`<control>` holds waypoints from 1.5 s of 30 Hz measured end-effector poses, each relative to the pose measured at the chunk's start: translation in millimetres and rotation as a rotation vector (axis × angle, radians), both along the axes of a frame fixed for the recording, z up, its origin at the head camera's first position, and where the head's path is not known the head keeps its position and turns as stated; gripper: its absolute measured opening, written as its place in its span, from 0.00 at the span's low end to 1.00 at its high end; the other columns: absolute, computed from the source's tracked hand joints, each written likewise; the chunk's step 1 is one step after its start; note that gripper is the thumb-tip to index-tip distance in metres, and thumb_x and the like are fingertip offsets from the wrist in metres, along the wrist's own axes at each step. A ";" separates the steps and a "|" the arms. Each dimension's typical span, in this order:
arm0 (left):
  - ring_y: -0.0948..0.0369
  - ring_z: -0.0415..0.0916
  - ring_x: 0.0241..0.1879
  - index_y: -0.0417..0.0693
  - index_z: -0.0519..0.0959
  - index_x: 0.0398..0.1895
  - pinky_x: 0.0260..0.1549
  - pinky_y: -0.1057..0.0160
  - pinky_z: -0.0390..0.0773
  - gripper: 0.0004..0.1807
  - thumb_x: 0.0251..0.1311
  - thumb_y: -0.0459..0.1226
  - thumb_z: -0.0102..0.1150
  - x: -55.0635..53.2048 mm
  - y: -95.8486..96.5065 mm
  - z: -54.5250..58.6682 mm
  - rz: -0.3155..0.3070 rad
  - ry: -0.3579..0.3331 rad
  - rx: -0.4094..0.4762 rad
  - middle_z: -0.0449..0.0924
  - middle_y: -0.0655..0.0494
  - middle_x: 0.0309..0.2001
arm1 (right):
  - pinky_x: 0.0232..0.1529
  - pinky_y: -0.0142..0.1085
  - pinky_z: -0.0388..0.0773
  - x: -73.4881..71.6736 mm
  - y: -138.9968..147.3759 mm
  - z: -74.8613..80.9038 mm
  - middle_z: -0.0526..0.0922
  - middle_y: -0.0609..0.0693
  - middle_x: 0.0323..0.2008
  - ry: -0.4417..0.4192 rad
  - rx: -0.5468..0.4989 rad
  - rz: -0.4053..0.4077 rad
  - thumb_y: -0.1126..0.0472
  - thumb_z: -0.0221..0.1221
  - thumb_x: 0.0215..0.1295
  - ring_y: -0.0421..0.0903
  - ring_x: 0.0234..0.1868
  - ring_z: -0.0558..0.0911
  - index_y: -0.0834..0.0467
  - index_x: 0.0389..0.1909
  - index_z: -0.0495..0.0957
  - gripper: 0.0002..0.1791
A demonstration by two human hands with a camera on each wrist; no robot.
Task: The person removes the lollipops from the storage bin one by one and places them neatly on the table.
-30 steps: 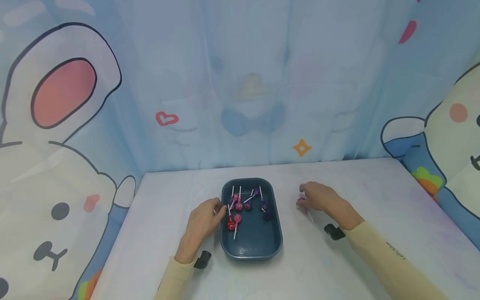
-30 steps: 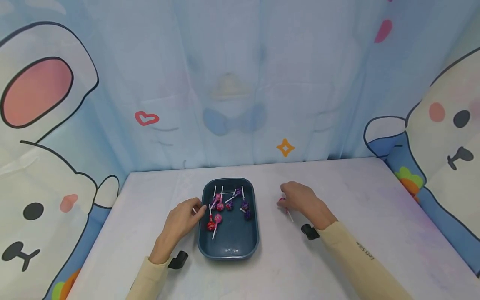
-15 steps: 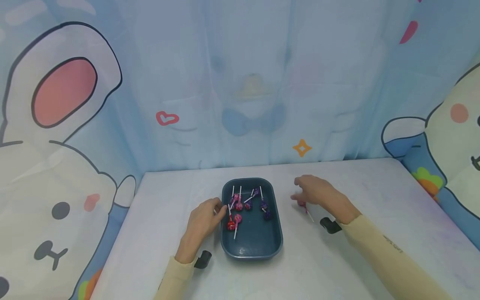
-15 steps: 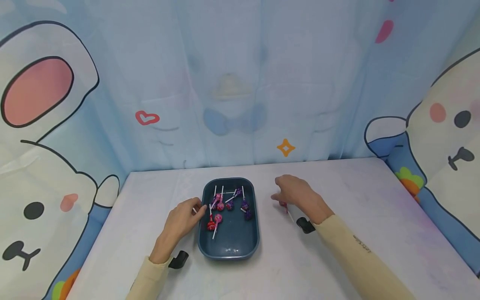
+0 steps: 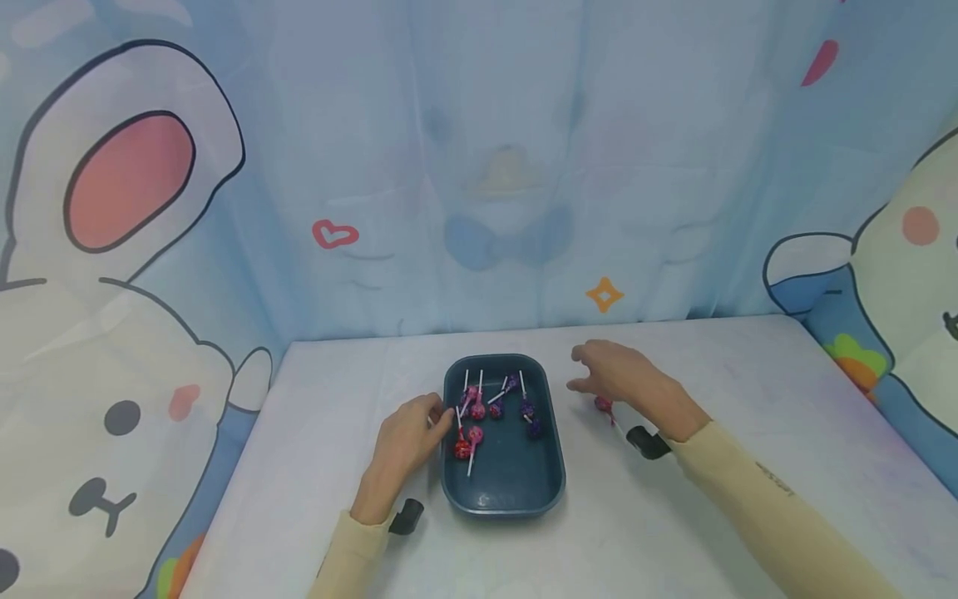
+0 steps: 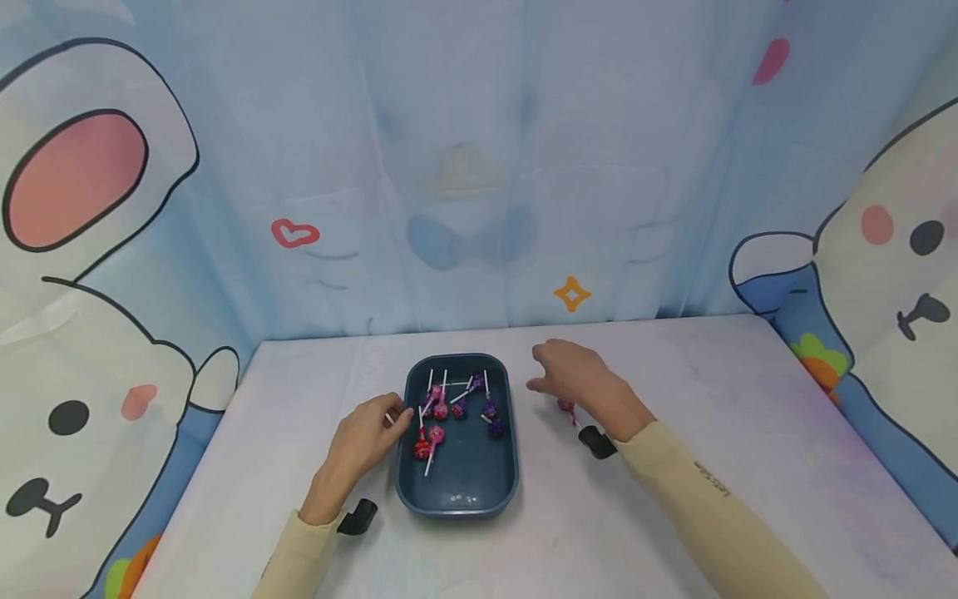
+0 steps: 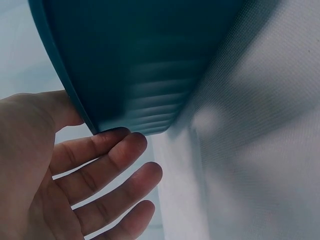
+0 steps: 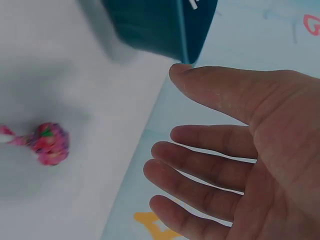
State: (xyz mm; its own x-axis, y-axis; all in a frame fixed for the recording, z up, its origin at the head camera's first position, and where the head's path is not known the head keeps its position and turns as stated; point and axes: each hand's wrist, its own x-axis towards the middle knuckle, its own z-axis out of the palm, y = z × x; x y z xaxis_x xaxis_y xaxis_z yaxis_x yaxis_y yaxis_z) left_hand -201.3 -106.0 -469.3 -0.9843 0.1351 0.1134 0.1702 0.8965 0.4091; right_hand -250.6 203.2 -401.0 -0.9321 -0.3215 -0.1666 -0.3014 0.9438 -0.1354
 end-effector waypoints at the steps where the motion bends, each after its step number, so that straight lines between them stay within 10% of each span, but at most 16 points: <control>1: 0.66 0.68 0.23 0.56 0.75 0.27 0.21 0.68 0.67 0.14 0.60 0.53 0.49 0.1 0.1 0.1 0.001 -0.001 0.002 0.75 0.64 0.25 | 0.49 0.48 0.73 0.9 -2.8 2.2 0.78 0.58 0.47 0.007 0.002 0.011 0.48 0.62 0.55 0.52 0.47 0.77 0.62 0.52 0.72 0.29; 24: 0.66 0.69 0.23 0.55 0.75 0.28 0.22 0.68 0.69 0.13 0.60 0.52 0.50 2.0 3.5 2.2 0.024 -0.032 0.029 0.75 0.63 0.25 | 0.44 0.43 0.76 13.7 -65.0 25.4 0.79 0.52 0.44 0.097 0.049 0.208 0.47 0.62 0.55 0.47 0.44 0.79 0.58 0.52 0.75 0.26; 45: 0.65 0.69 0.24 0.56 0.75 0.30 0.22 0.68 0.68 0.14 0.60 0.53 0.49 2.2 7.9 2.3 0.042 -0.064 0.014 0.75 0.62 0.26 | 0.41 0.41 0.76 21.8 -111.5 -1.7 0.80 0.48 0.35 0.076 0.069 0.356 0.51 0.65 0.53 0.42 0.34 0.78 0.53 0.50 0.77 0.22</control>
